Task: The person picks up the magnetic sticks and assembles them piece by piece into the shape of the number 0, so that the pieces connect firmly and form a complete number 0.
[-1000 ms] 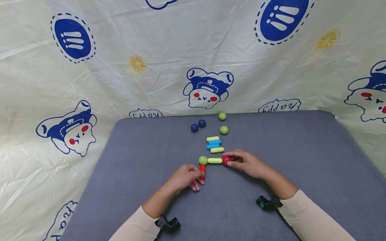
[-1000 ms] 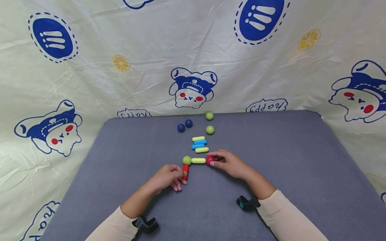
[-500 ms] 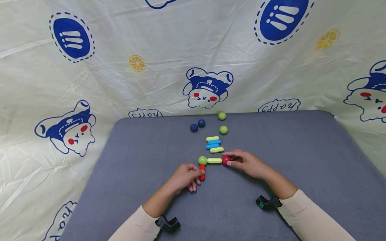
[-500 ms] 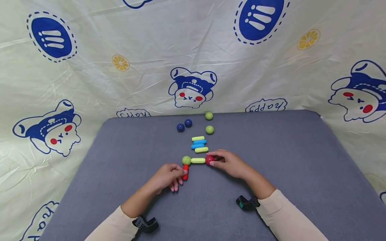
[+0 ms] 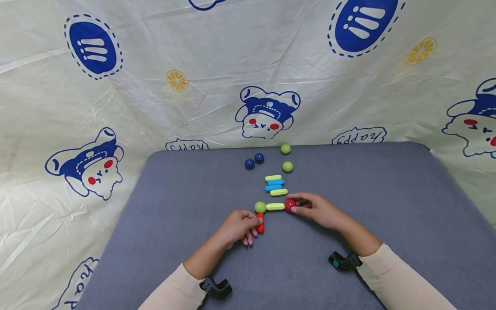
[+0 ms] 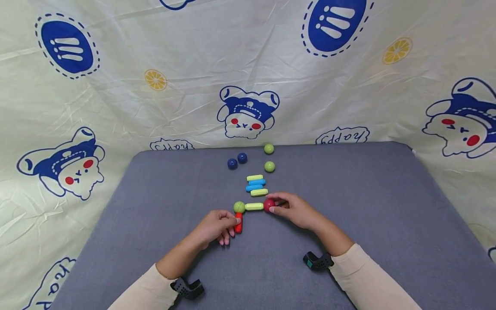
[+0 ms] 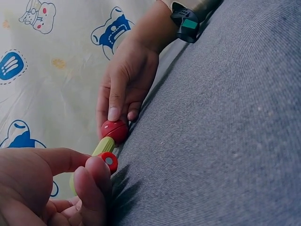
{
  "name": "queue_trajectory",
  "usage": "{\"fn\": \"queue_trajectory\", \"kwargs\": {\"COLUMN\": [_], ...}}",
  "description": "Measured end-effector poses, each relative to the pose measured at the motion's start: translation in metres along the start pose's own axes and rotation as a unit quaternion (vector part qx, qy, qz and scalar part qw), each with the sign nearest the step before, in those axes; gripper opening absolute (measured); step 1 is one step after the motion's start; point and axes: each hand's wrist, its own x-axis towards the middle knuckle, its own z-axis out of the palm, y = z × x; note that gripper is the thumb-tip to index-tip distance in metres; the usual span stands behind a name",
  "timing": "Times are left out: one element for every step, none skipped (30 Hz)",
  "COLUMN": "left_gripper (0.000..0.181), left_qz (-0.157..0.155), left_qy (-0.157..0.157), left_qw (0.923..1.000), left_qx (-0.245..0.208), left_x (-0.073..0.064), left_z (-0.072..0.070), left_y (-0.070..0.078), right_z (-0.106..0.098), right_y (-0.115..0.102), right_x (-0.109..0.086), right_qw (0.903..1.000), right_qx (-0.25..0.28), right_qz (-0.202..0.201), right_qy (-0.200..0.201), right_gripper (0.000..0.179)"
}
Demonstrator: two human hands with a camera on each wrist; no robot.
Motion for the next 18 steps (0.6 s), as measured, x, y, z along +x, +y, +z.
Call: {"fn": "queue_trajectory", "kwargs": {"left_gripper": [0.018,0.017,0.017,0.017,0.017,0.017,0.017,0.017,0.017,0.017,0.018,0.018,0.018,0.019,0.019,0.019,0.019,0.02], "left_qz": [0.0,0.0,-0.001,-0.001,-0.002,0.0,0.001,0.001,0.002,0.002,0.003,0.003,0.001,0.001,0.001,0.001,0.001,0.002], "left_qy": [-0.001,-0.002,-0.003,-0.004,-0.005,-0.005,-0.006,-0.005,-0.005,-0.005,-0.004,-0.003,-0.002,-0.002,-0.001,-0.001,-0.001,-0.002], "left_qw": [1.0,1.0,1.0,1.0,1.0,1.0,1.0,1.0,1.0,1.0,1.0,1.0,1.0,1.0,1.0,1.0,1.0,1.0], "left_qx": [0.0,0.0,-0.001,-0.002,-0.003,-0.002,-0.003,-0.004,-0.004,-0.004,-0.002,-0.001,-0.002,-0.001,0.0,0.001,0.002,0.003], "left_x": [0.0005,0.0009,0.0012,0.0016,0.0018,0.0021,0.0022,0.0022,0.0023,0.0023,0.0022,0.002,0.0017,0.0013,0.0011,0.0007,0.0002,-0.0001], "left_z": [-0.0002,-0.0003,-0.0004,-0.0004,-0.0005,-0.0004,-0.0004,-0.0004,-0.0004,-0.0005,-0.0006,-0.0006,-0.0007,-0.0007,-0.0005,-0.0003,0.0,0.0004], "left_y": [0.0,0.0002,0.0005,0.0008,0.0011,0.0011,0.0012,0.0014,0.0014,0.0011,0.0009,0.0006,0.0005,0.0003,-0.0001,-0.0004,-0.0004,-0.0006], "right_z": [-0.0002,-0.0004,-0.0006,-0.0008,-0.0012,-0.0014,-0.0017,-0.002,-0.0022,-0.0025,-0.0028,-0.003,-0.0034,-0.0039,-0.0045,-0.0051,-0.0059,-0.007], "right_y": [0.0001,0.0,-0.0001,-0.0003,-0.0005,-0.0008,-0.0011,-0.0015,-0.0021,-0.003,-0.004,-0.0051,-0.006,-0.0072,-0.008,-0.0085,-0.0085,-0.0089], "right_x": [0.0002,0.0003,0.0005,0.0007,0.0008,0.0011,0.0013,0.0014,0.0014,0.0014,0.0013,0.0012,0.0009,0.0005,0.0,-0.0004,-0.0008,-0.0014], "right_qw": [1.0,1.0,1.0,1.0,0.9999,0.9999,0.9999,0.9999,0.9999,0.9998,0.9996,0.9995,0.9993,0.9991,0.9988,0.9984,0.9981,0.9976], "right_qx": [0.001,0.003,0.004,0.003,0.003,0.004,0.006,0.006,0.008,0.011,0.014,0.017,0.018,0.019,0.02,0.024,0.028,0.031], "right_qz": [0.002,0.004,0.005,0.006,0.007,0.007,0.008,0.009,0.012,0.016,0.02,0.023,0.026,0.032,0.037,0.04,0.042,0.045], "right_qy": [0.002,0.003,0.005,0.007,0.007,0.007,0.008,0.008,0.009,0.01,0.012,0.015,0.017,0.022,0.027,0.032,0.037,0.042], "right_gripper": [0.041,0.041,0.041,0.041,0.041,0.041,0.041,0.041,0.041,0.042,0.042,0.042,0.043,0.043,0.044,0.044,0.045,0.045]}}
